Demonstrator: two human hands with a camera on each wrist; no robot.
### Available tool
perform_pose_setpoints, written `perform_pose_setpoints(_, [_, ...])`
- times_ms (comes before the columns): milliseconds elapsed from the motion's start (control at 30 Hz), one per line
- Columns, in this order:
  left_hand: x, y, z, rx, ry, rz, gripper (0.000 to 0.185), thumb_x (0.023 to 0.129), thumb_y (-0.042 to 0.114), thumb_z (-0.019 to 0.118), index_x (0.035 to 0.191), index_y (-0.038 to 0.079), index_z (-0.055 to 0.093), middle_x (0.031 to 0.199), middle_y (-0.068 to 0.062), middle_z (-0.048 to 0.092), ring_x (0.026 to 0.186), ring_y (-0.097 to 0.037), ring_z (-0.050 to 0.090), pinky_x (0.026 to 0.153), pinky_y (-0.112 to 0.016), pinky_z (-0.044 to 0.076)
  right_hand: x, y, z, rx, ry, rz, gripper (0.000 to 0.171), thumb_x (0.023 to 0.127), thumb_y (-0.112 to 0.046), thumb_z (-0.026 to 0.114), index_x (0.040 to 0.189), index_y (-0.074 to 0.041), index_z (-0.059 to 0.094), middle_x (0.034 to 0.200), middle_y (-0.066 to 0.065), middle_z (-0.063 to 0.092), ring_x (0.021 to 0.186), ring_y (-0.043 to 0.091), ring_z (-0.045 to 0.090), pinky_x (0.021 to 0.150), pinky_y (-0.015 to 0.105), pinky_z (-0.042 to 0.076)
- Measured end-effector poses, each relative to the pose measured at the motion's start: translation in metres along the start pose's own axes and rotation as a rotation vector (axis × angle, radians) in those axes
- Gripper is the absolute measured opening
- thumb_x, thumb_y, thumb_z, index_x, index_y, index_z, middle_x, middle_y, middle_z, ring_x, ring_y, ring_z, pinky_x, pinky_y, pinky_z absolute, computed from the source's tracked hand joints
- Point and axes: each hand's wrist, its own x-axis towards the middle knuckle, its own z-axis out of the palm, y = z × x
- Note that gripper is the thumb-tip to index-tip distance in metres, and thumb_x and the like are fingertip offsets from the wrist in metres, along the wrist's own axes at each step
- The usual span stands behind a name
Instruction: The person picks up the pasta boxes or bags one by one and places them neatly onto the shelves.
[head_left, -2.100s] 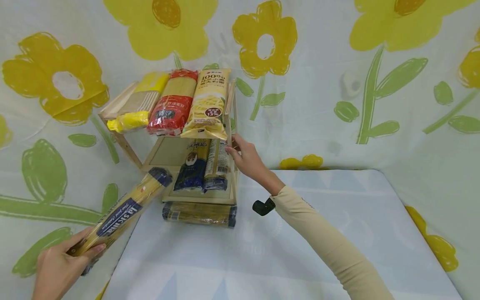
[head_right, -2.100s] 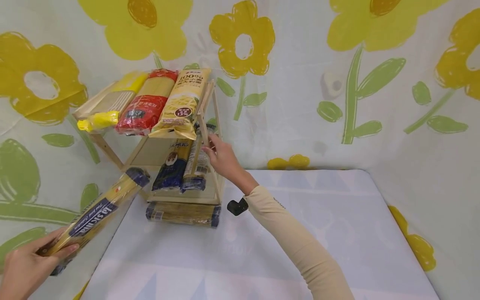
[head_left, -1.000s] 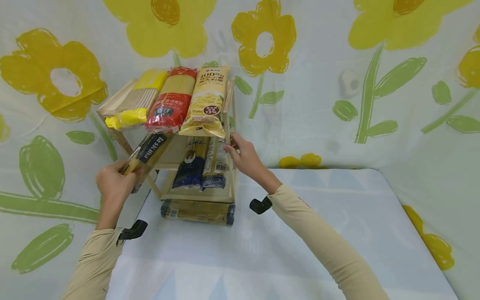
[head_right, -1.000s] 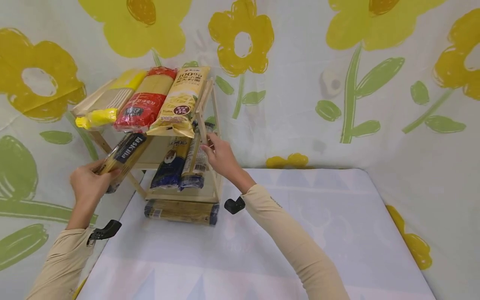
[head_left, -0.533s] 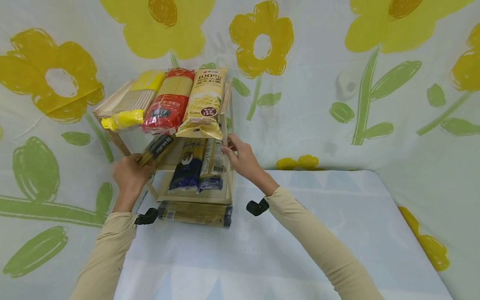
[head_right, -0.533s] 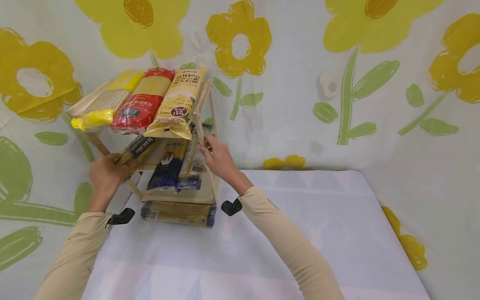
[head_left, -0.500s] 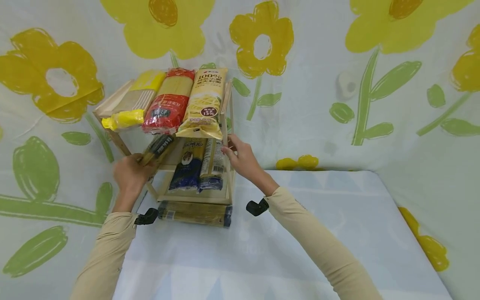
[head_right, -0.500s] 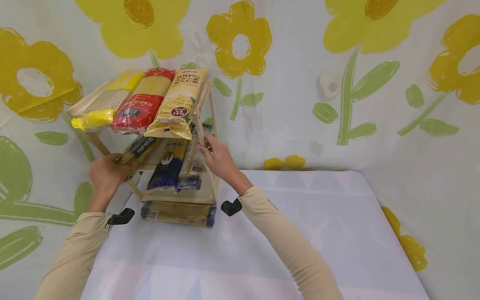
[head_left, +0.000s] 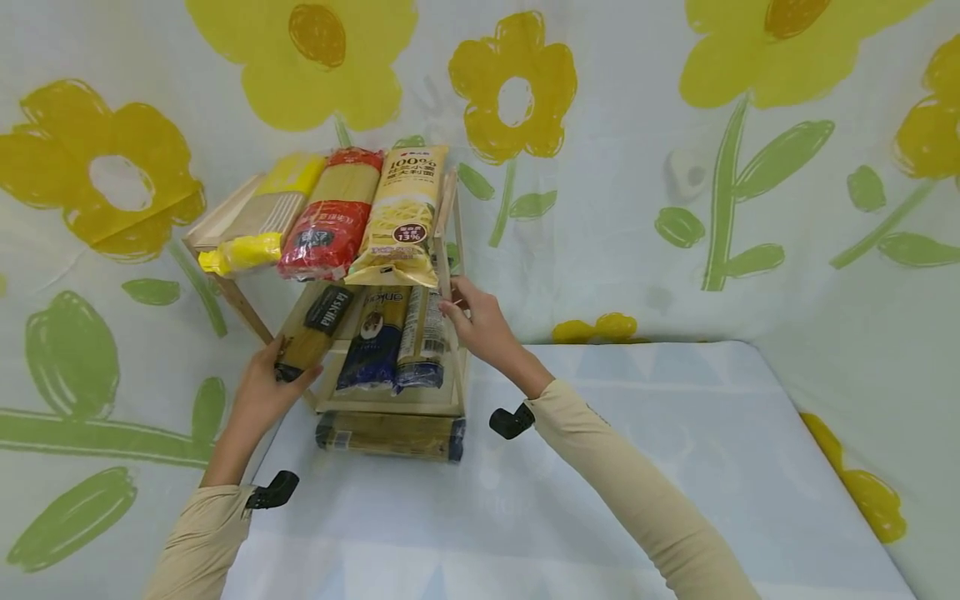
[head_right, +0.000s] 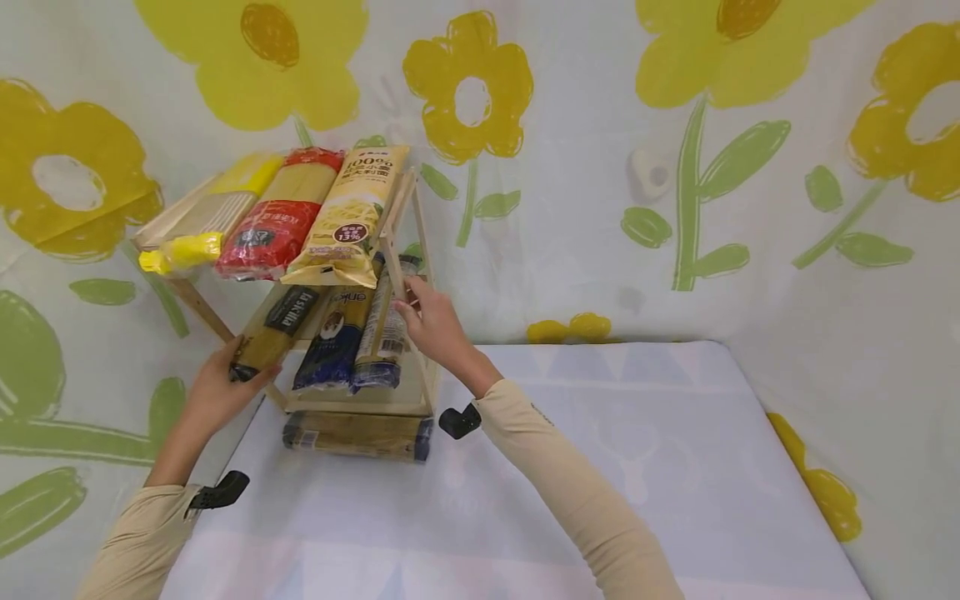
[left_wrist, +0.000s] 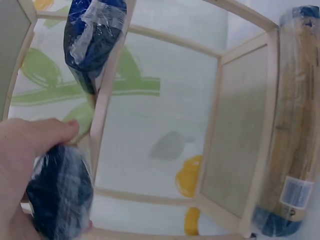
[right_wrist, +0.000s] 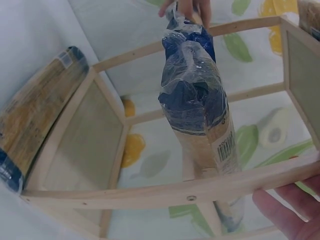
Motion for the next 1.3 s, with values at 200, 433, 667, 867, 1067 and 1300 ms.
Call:
perform_pose_setpoints(200, [-0.009,-0.007,0.003,-0.076,0.043,0.034,0.089,0.088,0.038,0.067,0.148,-0.005,0.017,0.139,-0.039,0.028,0.12,-0.053,0.035,0.087,-0.068,0.037,0.0,-0.001,0.0,-0.004,-0.008,-0.003,0.015,0.098,-0.008,0.052,0.111,-0.001,0.053,0.094,0.016,0.066,0.085,0.029,0.066,0.071,0.035,0.055])
perform_pose_setpoints(433, [-0.018,-0.017,0.005,-0.117,0.091,0.105,0.087,0.084,0.024,0.074,0.149,0.001,0.022,0.138,-0.035,0.032,0.12,-0.052,0.036,0.085,-0.068,0.04,0.0,-0.001,0.001,-0.006,0.01,-0.008,0.017,0.097,-0.004,0.054,0.112,0.003,0.054,0.094,0.015,0.066,0.083,0.029,0.066,0.069,0.037,0.055])
perform_pose_setpoints(667, [-0.038,-0.027,0.007,-0.115,0.191,0.135,0.077,0.08,0.005,0.074,0.145,-0.001,0.031,0.135,-0.03,0.04,0.113,-0.048,0.046,0.079,-0.062,0.048,0.0,0.0,0.002,-0.012,0.007,-0.013,0.018,0.097,-0.005,0.053,0.113,0.003,0.053,0.094,0.014,0.066,0.083,0.028,0.066,0.069,0.034,0.055])
perform_pose_setpoints(867, [-0.052,-0.032,0.015,-0.2,0.294,0.058,0.076,0.079,-0.002,0.072,0.144,0.002,0.034,0.136,-0.021,0.044,0.107,-0.038,0.055,0.073,-0.015,0.052,0.001,0.001,0.0,-0.02,0.015,-0.015,0.017,0.098,-0.008,0.053,0.113,0.0,0.053,0.094,0.013,0.066,0.083,0.026,0.066,0.068,0.034,0.055])
perform_pose_setpoints(1067, [-0.059,-0.045,0.038,-0.203,0.363,-0.014,0.08,0.078,-0.006,0.071,0.143,0.0,0.024,0.122,-0.021,0.053,0.098,-0.036,0.058,0.065,-0.007,0.044,0.0,0.001,-0.001,-0.011,0.006,0.003,0.019,0.098,-0.01,0.052,0.115,-0.001,0.053,0.096,0.015,0.066,0.085,0.027,0.066,0.069,0.036,0.055])
perform_pose_setpoints(1300, [-0.053,-0.066,0.068,-0.054,0.081,0.137,0.07,0.075,-0.003,0.074,0.135,-0.007,0.038,0.118,-0.03,0.052,0.1,-0.047,0.055,0.075,-0.059,0.048,0.0,0.0,0.0,-0.02,-0.008,0.022,0.02,0.099,-0.011,0.052,0.116,-0.001,0.053,0.097,0.013,0.066,0.085,0.022,0.066,0.07,0.031,0.054])
